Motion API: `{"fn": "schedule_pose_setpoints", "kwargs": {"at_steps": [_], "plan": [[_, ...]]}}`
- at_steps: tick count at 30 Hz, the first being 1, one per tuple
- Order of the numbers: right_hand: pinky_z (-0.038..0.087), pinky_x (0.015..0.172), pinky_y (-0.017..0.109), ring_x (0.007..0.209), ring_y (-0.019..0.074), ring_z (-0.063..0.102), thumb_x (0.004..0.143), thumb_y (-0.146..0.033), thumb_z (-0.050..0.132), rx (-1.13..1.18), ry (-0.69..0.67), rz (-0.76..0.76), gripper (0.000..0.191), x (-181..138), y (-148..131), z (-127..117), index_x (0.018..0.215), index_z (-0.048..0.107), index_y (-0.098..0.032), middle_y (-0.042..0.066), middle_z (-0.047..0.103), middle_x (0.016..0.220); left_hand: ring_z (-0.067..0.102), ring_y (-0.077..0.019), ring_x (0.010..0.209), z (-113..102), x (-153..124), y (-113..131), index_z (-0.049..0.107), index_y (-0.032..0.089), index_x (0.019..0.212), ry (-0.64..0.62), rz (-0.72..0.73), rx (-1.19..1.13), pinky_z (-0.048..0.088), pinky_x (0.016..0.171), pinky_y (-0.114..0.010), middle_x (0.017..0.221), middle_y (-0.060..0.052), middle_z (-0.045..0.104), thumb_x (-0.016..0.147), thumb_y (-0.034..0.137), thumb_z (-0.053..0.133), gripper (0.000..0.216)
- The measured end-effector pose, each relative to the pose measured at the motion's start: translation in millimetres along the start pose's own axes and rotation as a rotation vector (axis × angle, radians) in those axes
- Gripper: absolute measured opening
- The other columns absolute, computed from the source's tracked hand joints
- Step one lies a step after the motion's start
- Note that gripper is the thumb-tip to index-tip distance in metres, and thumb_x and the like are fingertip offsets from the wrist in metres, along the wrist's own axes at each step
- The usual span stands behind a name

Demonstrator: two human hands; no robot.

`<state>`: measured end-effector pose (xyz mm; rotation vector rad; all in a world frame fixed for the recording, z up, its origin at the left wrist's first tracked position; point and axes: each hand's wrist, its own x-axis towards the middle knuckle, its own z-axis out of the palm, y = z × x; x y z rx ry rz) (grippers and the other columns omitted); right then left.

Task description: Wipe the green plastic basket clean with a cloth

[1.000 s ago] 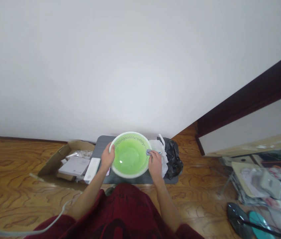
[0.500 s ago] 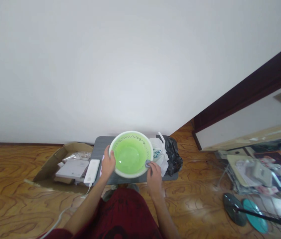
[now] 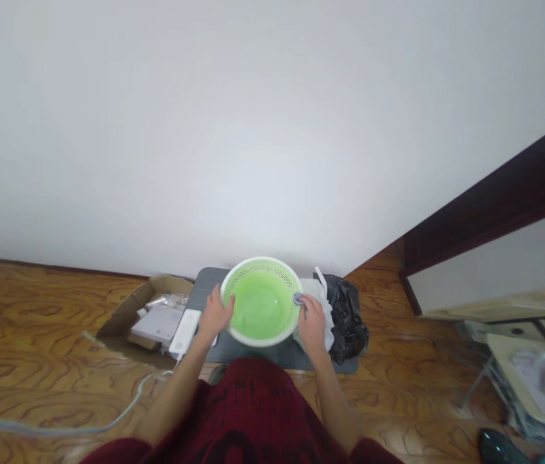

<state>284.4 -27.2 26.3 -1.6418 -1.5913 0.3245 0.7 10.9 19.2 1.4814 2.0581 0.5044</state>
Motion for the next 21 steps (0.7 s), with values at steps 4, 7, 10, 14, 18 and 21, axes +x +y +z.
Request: {"fn": "schedule_pose_setpoints", "kwargs": {"at_steps": [4, 7, 10, 14, 18, 21], "plan": [[0.043, 0.105, 0.039, 0.113, 0.0215, 0.057, 0.094, -0.014, 0.041, 0.024, 0.000, -0.024, 0.029, -8, 4, -1, 0.104, 0.069, -0.017, 0.010, 0.066, 0.116, 0.056, -0.0317, 0.128, -4, 44, 27, 0.046, 0.013, 0.143, 0.042, 0.147, 0.054, 0.046, 0.104, -0.043, 0.140, -0.022, 0.054, 0.095, 0.053, 0.045, 0.063], [0.043, 0.105, 0.039, 0.114, 0.0210, 0.057, 0.095, -0.014, 0.041, 0.037, -0.007, -0.047, 0.030, -13, 7, -1, 0.105, 0.069, -0.017, 0.010, 0.066, 0.117, 0.061, -0.0327, 0.120, -4, 66, 40, 0.045, 0.018, 0.145, -0.047, 0.181, 0.178, 0.047, 0.100, -0.045, 0.134, -0.019, 0.061, 0.098, 0.048, 0.037, 0.056], [0.043, 0.105, 0.040, 0.114, 0.0212, 0.057, 0.096, -0.015, 0.041, 0.052, -0.019, -0.063, 0.030, -13, 9, -3, 0.106, 0.069, -0.017, 0.010, 0.066, 0.117, 0.067, -0.0340, 0.107, -6, 71, 43, 0.047, 0.022, 0.144, -0.108, 0.160, 0.300, 0.049, 0.092, -0.047, 0.117, -0.018, 0.070, 0.101, 0.042, 0.030, 0.051], [0.044, 0.105, 0.040, 0.115, 0.0210, 0.057, 0.094, -0.013, 0.041, 0.082, -0.069, -0.073, 0.031, -15, 9, -8, 0.107, 0.069, -0.018, 0.010, 0.065, 0.119, 0.069, -0.0356, 0.102, -10, 63, 40, 0.048, 0.024, 0.142, -0.061, 0.077, 0.350, 0.051, 0.087, -0.048, 0.114, -0.018, 0.071, 0.101, 0.043, 0.027, 0.050], [0.044, 0.106, 0.039, 0.115, 0.0207, 0.056, 0.095, -0.013, 0.042, 0.097, -0.116, -0.088, 0.030, -30, 5, -10, 0.108, 0.069, -0.018, 0.010, 0.065, 0.119, 0.068, -0.0358, 0.104, -13, 56, 37, 0.046, 0.024, 0.144, -0.025, 0.000, 0.324, 0.051, 0.087, -0.049, 0.115, -0.018, 0.070, 0.101, 0.044, 0.027, 0.051], [0.044, 0.106, 0.040, 0.116, 0.0210, 0.055, 0.095, -0.013, 0.042, 0.095, -0.132, -0.101, 0.031, -38, 1, -8, 0.110, 0.069, -0.019, 0.010, 0.065, 0.120, 0.068, -0.0361, 0.105, -12, 55, 36, 0.047, 0.024, 0.144, -0.008, -0.005, 0.293, 0.050, 0.088, -0.049, 0.115, -0.019, 0.071, 0.101, 0.044, 0.027, 0.052]]}}
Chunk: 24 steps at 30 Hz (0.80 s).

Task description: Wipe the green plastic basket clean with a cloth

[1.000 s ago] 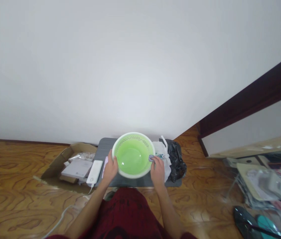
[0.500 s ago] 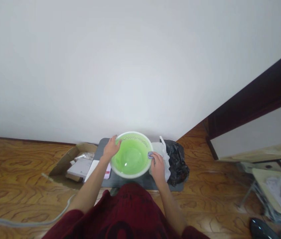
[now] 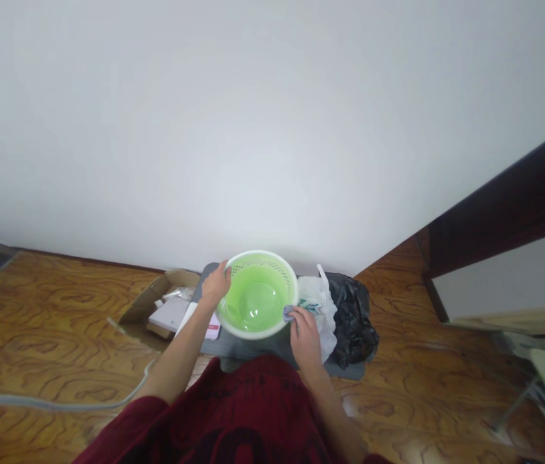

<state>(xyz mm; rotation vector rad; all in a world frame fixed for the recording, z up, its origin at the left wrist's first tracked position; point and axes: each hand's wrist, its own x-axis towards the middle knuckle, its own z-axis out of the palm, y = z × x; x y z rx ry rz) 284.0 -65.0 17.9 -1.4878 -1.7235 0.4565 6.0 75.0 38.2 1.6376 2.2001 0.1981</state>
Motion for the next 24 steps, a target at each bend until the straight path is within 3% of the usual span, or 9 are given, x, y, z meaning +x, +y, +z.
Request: {"fn": "schedule_pose_setpoints", "kwargs": {"at_steps": [5, 12, 19, 24], "plan": [[0.045, 0.103, 0.042, 0.112, 0.0230, 0.055, 0.094, -0.015, 0.043, -0.049, 0.046, 0.001, 0.032, 22, 0, 2, 0.108, 0.072, -0.019, 0.011, 0.065, 0.116, 0.069, -0.0351, 0.105, 7, -2, -9, 0.050, 0.021, 0.143, -0.007, 0.007, -0.084, 0.050, 0.092, -0.049, 0.115, -0.019, 0.071, 0.100, 0.045, 0.032, 0.053], [0.044, 0.105, 0.041, 0.113, 0.0230, 0.055, 0.091, -0.015, 0.043, -0.041, 0.043, -0.008, 0.033, 55, 11, 2, 0.106, 0.073, -0.017, 0.011, 0.065, 0.116, 0.065, -0.0306, 0.117, 24, -13, -29, 0.053, 0.024, 0.143, 0.050, -0.004, -0.307, 0.048, 0.102, -0.045, 0.127, -0.011, 0.069, 0.099, 0.046, 0.038, 0.052], [0.044, 0.105, 0.041, 0.114, 0.0218, 0.056, 0.094, -0.016, 0.043, -0.018, 0.078, 0.039, 0.029, 32, 11, 1, 0.105, 0.070, -0.017, 0.011, 0.065, 0.118, 0.058, -0.0280, 0.128, 29, -25, -26, 0.057, 0.022, 0.140, 0.079, -0.033, -0.475, 0.043, 0.110, -0.044, 0.136, -0.009, 0.065, 0.098, 0.045, 0.041, 0.051], [0.043, 0.105, 0.041, 0.115, 0.0220, 0.056, 0.095, -0.017, 0.043, -0.017, 0.080, 0.054, 0.028, 9, 4, 0, 0.104, 0.069, -0.018, 0.010, 0.065, 0.119, 0.048, -0.0257, 0.138, 30, -29, -27, 0.046, 0.021, 0.149, 0.109, 0.004, -0.503, 0.036, 0.116, -0.041, 0.150, -0.008, 0.052, 0.098, 0.044, 0.041, 0.056]]}}
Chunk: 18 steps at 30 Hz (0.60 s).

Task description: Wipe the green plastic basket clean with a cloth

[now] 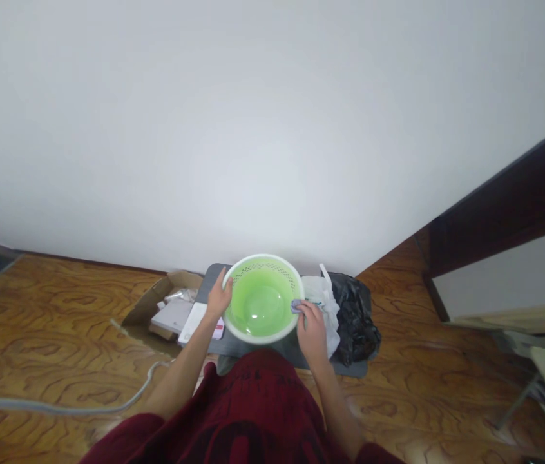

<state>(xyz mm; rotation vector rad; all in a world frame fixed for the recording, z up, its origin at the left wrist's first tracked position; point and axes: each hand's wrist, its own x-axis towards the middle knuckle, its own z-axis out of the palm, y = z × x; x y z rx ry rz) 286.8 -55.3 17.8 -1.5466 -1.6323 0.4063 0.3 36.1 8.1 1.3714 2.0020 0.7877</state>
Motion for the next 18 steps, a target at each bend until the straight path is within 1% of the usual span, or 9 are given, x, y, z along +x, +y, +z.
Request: {"fn": "schedule_pose_setpoints", "kwargs": {"at_steps": [2, 4, 10, 14, 18], "plan": [[0.043, 0.105, 0.042, 0.115, 0.0221, 0.056, 0.096, -0.018, 0.043, -0.006, 0.001, -0.004, 0.028, -5, -1, -1, 0.105, 0.070, -0.018, 0.010, 0.065, 0.119, 0.046, -0.0249, 0.141, -1, -4, -2, 0.044, 0.022, 0.150, -0.021, 0.028, -0.003, 0.035, 0.117, -0.041, 0.153, -0.007, 0.049, 0.099, 0.044, 0.039, 0.056], [0.043, 0.105, 0.042, 0.115, 0.0221, 0.056, 0.096, -0.018, 0.044, -0.013, 0.000, -0.010, 0.028, -4, 0, -3, 0.106, 0.070, -0.019, 0.010, 0.065, 0.119, 0.046, -0.0241, 0.140, -1, -11, -4, 0.045, 0.023, 0.150, -0.037, 0.043, -0.012, 0.035, 0.117, -0.041, 0.152, -0.005, 0.050, 0.100, 0.044, 0.037, 0.055], [0.045, 0.103, 0.041, 0.113, 0.0225, 0.059, 0.092, -0.017, 0.043, -0.003, -0.007, -0.011, 0.032, 27, 6, -1, 0.105, 0.073, -0.019, 0.010, 0.067, 0.118, 0.048, -0.0232, 0.139, -1, -33, -9, 0.044, 0.021, 0.150, 0.031, 0.001, -0.071, 0.037, 0.116, -0.039, 0.149, -0.007, 0.053, 0.100, 0.045, 0.037, 0.055], [0.045, 0.105, 0.041, 0.114, 0.0220, 0.058, 0.092, -0.017, 0.043, 0.005, -0.028, -0.028, 0.033, 42, 5, 3, 0.104, 0.073, -0.019, 0.010, 0.067, 0.118, 0.047, -0.0233, 0.140, -1, -37, -6, 0.046, 0.019, 0.149, 0.070, -0.018, -0.122, 0.036, 0.117, -0.038, 0.150, -0.008, 0.052, 0.101, 0.049, 0.036, 0.058], [0.044, 0.107, 0.041, 0.115, 0.0221, 0.058, 0.092, -0.017, 0.043, 0.017, -0.023, -0.022, 0.032, 35, 5, 1, 0.104, 0.072, -0.018, 0.011, 0.067, 0.118, 0.046, -0.0218, 0.140, -1, -36, 0, 0.046, 0.018, 0.150, 0.085, -0.019, -0.133, 0.035, 0.118, -0.037, 0.151, -0.008, 0.051, 0.102, 0.046, 0.032, 0.057]]}}
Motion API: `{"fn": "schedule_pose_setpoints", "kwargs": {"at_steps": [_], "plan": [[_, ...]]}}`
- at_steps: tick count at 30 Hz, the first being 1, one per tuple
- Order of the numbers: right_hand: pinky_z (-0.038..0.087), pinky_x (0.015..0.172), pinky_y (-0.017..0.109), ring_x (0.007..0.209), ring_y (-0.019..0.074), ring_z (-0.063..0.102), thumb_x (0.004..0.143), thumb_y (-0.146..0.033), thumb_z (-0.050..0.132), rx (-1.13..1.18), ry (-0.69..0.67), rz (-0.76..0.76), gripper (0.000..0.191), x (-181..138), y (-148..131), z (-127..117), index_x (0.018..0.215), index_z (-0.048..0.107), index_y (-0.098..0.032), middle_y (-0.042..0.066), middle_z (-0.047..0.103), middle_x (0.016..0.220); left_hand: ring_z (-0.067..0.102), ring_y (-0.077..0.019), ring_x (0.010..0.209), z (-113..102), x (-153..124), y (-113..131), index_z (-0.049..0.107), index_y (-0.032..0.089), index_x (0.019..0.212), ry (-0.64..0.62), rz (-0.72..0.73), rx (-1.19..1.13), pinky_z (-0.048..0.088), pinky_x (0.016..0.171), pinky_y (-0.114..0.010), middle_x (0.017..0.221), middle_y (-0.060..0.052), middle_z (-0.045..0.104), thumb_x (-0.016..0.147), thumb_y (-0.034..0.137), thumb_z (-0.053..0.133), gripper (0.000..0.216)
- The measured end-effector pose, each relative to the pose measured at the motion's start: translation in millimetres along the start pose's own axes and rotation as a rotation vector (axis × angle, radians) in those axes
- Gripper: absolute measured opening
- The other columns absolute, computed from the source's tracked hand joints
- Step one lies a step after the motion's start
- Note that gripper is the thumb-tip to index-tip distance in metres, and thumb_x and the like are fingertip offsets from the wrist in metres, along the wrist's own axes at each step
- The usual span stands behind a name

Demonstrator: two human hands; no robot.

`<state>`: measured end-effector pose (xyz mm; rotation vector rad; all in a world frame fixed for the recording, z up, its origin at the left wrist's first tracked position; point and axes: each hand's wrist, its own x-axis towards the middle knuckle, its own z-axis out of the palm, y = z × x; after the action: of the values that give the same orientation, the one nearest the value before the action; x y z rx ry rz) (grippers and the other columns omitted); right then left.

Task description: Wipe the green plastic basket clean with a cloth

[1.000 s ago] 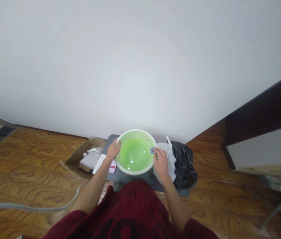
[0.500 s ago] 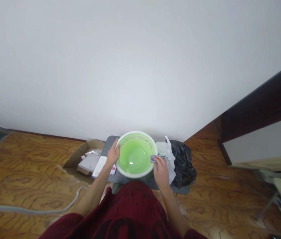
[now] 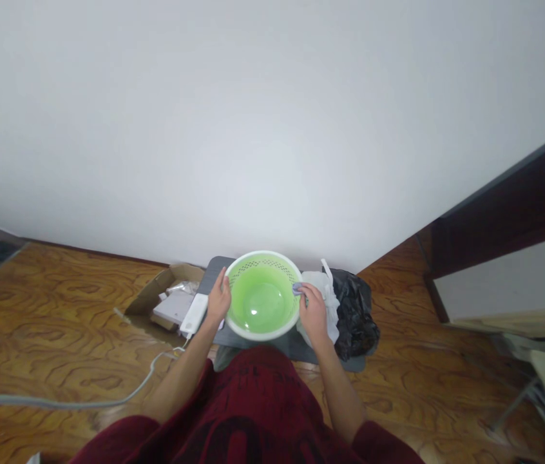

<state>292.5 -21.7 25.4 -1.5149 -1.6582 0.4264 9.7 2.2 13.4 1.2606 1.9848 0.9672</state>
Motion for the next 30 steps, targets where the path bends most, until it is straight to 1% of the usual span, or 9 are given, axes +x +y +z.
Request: {"fn": "schedule_pose_setpoints", "kwargs": {"at_steps": [4, 8, 10, 13, 19, 22, 25, 28, 30], "plan": [[0.044, 0.106, 0.042, 0.116, 0.0221, 0.058, 0.094, -0.017, 0.043, 0.005, -0.015, 0.010, 0.030, -27, -3, -7, 0.105, 0.071, -0.018, 0.010, 0.066, 0.120, 0.048, -0.0210, 0.139, 0, -2, 3, 0.050, 0.017, 0.146, 0.009, 0.004, 0.009, 0.034, 0.118, -0.036, 0.149, -0.008, 0.053, 0.102, 0.042, 0.032, 0.053], [0.044, 0.106, 0.041, 0.116, 0.0217, 0.057, 0.094, -0.017, 0.044, 0.004, -0.036, 0.019, 0.029, -55, -9, -13, 0.106, 0.071, -0.019, 0.010, 0.066, 0.121, 0.048, -0.0219, 0.139, -3, -12, 4, 0.051, 0.017, 0.146, 0.015, -0.016, -0.002, 0.034, 0.118, -0.036, 0.148, -0.008, 0.054, 0.102, 0.044, 0.033, 0.054], [0.045, 0.106, 0.040, 0.116, 0.0215, 0.058, 0.095, -0.017, 0.044, 0.006, -0.030, 0.019, 0.029, -61, -10, -12, 0.106, 0.071, -0.019, 0.009, 0.066, 0.121, 0.048, -0.0236, 0.139, -5, -18, 3, 0.050, 0.018, 0.146, 0.016, -0.041, -0.004, 0.035, 0.118, -0.038, 0.148, -0.008, 0.054, 0.102, 0.045, 0.033, 0.055], [0.045, 0.106, 0.040, 0.116, 0.0217, 0.058, 0.094, -0.016, 0.044, -0.007, -0.010, 0.014, 0.030, -53, -8, -9, 0.106, 0.071, -0.019, 0.010, 0.066, 0.120, 0.050, -0.0264, 0.137, -7, -22, 1, 0.050, 0.018, 0.147, 0.013, -0.071, 0.003, 0.036, 0.117, -0.042, 0.147, -0.009, 0.055, 0.101, 0.047, 0.032, 0.057], [0.044, 0.106, 0.039, 0.113, 0.0214, 0.059, 0.089, -0.012, 0.043, 0.000, -0.020, -0.004, 0.033, -4, -4, 0, 0.104, 0.072, -0.018, 0.009, 0.067, 0.117, 0.053, -0.0283, 0.134, -4, -20, -2, 0.050, 0.020, 0.148, 0.016, -0.068, 0.024, 0.040, 0.114, -0.045, 0.142, -0.010, 0.059, 0.101, 0.048, 0.031, 0.057], [0.043, 0.107, 0.038, 0.114, 0.0208, 0.058, 0.088, -0.012, 0.042, 0.015, -0.018, -0.002, 0.033, 3, -3, 2, 0.103, 0.071, -0.017, 0.010, 0.067, 0.117, 0.054, -0.0296, 0.133, -4, -21, -1, 0.048, 0.021, 0.148, 0.017, -0.080, 0.050, 0.041, 0.113, -0.047, 0.142, -0.011, 0.060, 0.102, 0.047, 0.030, 0.057], [0.043, 0.106, 0.039, 0.115, 0.0213, 0.058, 0.091, -0.014, 0.042, 0.007, 0.000, 0.022, 0.031, -13, -2, 0, 0.102, 0.070, -0.017, 0.010, 0.066, 0.117, 0.053, -0.0296, 0.134, -3, -22, -1, 0.048, 0.022, 0.149, 0.021, -0.091, 0.048, 0.041, 0.113, -0.047, 0.143, -0.010, 0.059, 0.102, 0.046, 0.030, 0.055], [0.043, 0.106, 0.040, 0.116, 0.0217, 0.057, 0.094, -0.016, 0.042, 0.004, 0.009, 0.031, 0.029, -42, -5, -5, 0.103, 0.069, -0.017, 0.011, 0.066, 0.119, 0.053, -0.0298, 0.134, -2, -22, -1, 0.049, 0.023, 0.148, 0.032, -0.092, 0.035, 0.040, 0.113, -0.048, 0.143, -0.010, 0.058, 0.102, 0.046, 0.031, 0.055], [0.043, 0.107, 0.039, 0.117, 0.0211, 0.056, 0.096, -0.017, 0.042, 0.007, -0.011, 0.020, 0.029, -59, -9, -9, 0.105, 0.069, -0.017, 0.011, 0.065, 0.120, 0.054, -0.0296, 0.133, -1, -22, -3, 0.050, 0.022, 0.147, 0.045, -0.079, 0.021, 0.040, 0.113, -0.047, 0.143, -0.011, 0.059, 0.102, 0.046, 0.032, 0.054]]}}
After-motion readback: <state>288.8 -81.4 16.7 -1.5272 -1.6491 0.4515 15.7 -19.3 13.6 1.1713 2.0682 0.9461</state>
